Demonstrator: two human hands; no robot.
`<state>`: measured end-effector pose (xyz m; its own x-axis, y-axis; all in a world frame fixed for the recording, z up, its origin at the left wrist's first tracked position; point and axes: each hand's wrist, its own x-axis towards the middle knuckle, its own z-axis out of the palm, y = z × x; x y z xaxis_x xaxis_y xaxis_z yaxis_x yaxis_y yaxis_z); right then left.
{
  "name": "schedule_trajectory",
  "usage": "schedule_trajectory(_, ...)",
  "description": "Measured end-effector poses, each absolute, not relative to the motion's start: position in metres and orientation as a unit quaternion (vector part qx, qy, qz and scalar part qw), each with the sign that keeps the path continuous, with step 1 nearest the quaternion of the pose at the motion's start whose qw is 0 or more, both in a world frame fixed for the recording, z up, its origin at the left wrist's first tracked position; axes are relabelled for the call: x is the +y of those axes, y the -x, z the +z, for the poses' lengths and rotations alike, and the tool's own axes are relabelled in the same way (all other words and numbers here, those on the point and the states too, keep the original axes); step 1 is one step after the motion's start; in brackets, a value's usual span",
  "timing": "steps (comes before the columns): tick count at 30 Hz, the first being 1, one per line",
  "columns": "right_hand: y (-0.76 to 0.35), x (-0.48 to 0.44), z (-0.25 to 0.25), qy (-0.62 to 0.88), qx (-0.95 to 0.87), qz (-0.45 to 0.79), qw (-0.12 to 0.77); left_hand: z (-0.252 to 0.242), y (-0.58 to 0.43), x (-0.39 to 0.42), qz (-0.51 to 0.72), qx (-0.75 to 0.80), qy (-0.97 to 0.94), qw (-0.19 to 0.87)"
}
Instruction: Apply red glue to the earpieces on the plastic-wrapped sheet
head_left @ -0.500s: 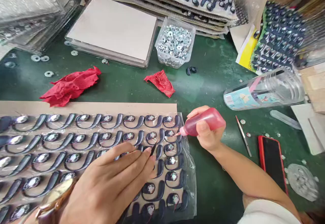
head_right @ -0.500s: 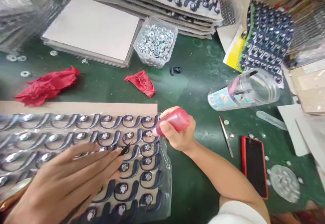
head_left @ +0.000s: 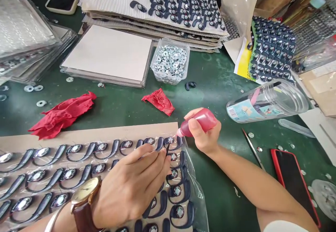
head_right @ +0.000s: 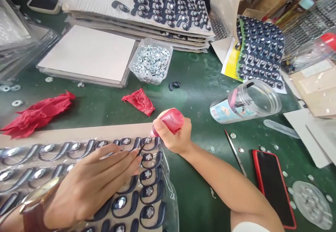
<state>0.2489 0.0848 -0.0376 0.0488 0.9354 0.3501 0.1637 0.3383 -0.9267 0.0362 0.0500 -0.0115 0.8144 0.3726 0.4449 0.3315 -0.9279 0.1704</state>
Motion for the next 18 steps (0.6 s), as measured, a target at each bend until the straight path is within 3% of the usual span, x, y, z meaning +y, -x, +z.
schedule_trajectory(11,-0.253,0.082,-0.047,0.431,-0.676,0.304,0.514,-0.019,-0.046,0.033,0.178,0.097,-0.973,-0.113)
schedule_trajectory(18,-0.251,0.082,-0.049,0.455,-0.659,0.301,0.518,-0.022,-0.048,0.030,0.168,0.111,-0.972,-0.125)
